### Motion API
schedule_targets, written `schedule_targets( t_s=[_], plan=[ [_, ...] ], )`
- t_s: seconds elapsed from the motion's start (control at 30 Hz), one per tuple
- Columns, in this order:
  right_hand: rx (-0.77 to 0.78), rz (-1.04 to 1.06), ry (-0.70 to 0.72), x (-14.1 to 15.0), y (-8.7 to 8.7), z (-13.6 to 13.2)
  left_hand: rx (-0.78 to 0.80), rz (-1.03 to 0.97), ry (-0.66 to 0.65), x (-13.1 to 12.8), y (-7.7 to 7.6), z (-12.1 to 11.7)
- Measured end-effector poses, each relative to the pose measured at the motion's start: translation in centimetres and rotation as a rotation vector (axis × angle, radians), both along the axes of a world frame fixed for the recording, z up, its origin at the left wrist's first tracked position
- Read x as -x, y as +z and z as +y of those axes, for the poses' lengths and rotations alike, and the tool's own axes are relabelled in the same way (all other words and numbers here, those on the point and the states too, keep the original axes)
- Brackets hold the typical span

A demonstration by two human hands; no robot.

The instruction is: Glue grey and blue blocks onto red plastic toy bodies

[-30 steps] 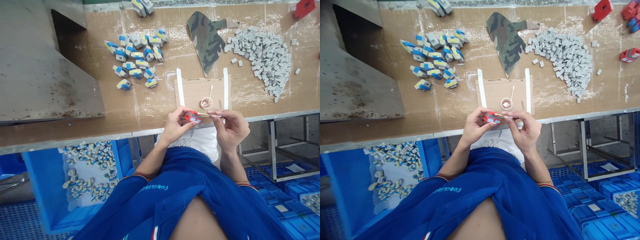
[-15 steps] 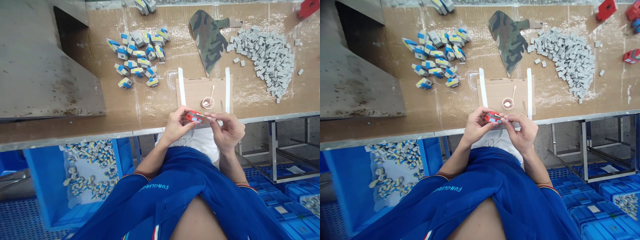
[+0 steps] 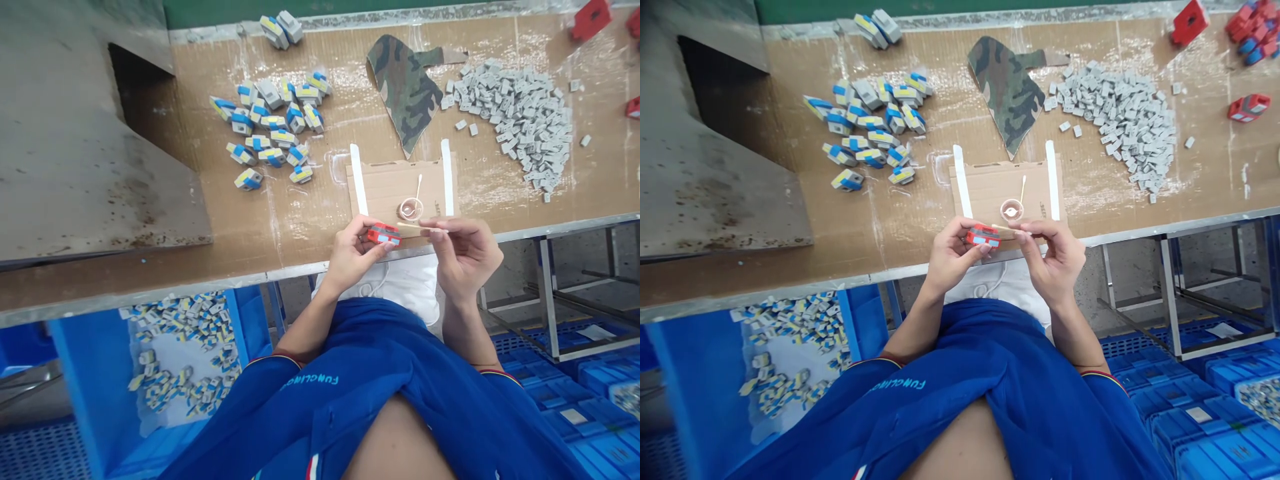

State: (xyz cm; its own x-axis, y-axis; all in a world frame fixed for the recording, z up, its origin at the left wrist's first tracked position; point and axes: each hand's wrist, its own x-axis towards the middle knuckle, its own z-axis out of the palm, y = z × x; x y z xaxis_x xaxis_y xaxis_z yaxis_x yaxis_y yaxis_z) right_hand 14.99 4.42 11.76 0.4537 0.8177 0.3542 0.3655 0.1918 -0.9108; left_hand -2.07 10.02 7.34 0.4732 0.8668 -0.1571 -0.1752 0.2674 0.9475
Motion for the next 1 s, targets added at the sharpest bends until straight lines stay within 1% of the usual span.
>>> schedule_targets(
  t_s=[0.13, 0.23, 0.33, 0.4, 0.5, 0.6, 0.67, 0.73, 0.77, 0.83, 0.9, 0.93, 1.0],
  plan=[
    [-0.019, 0.029, -0.099, -1.0, -0.7, 0.7, 0.057, -0.024, -0.013, 0.1, 0.1, 0.2],
    [0.033, 0.014, -0.121, -1.9, -1.8, 0.9, 0.069, -0.063, -0.01, 0.1, 0.2, 0.4],
    [0.092, -0.049, -0.102, -2.4, -2.5, 1.0, 0.068, -0.098, -0.012, 0.2, 0.2, 0.5],
    [0.101, -0.147, -0.091, -2.3, -2.6, 1.1, 0.069, -0.107, -0.017, 0.2, 0.2, 0.5],
    [0.094, -0.307, -0.043, -1.9, -2.2, 1.4, 0.066, -0.103, -0.015, 0.3, 0.1, 0.5],
    [0.077, -0.345, 0.065, -2.3, -1.7, 1.9, 0.059, -0.087, -0.008, 0.5, 0.1, 0.6],
    [0.051, -0.344, 0.062, -3.8, -1.2, 2.7, 0.055, -0.079, -0.011, 0.6, 0.2, 0.6],
    [0.042, -0.38, -0.033, -6.5, -0.8, 4.3, 0.051, -0.087, -0.017, 0.6, 0.3, 0.7],
    [0.069, -0.426, -0.083, -8.2, -0.7, 5.4, 0.05, -0.096, -0.023, 0.6, 0.3, 0.7],
    [0.151, -0.501, -0.128, -11.6, -0.7, 8.0, 0.055, -0.115, -0.031, 0.6, 0.3, 0.7],
    [0.277, -0.516, -0.158, -14.6, -1.1, 10.7, 0.07, -0.127, -0.025, 0.6, 0.2, 0.7],
    [0.341, -0.518, -0.165, -15.6, -1.3, 11.9, 0.077, -0.132, -0.017, 0.6, 0.2, 0.7],
    [0.455, -0.53, -0.145, -16.8, -1.6, 13.7, 0.081, -0.142, -0.005, 0.7, 0.2, 0.7]
  ],
)
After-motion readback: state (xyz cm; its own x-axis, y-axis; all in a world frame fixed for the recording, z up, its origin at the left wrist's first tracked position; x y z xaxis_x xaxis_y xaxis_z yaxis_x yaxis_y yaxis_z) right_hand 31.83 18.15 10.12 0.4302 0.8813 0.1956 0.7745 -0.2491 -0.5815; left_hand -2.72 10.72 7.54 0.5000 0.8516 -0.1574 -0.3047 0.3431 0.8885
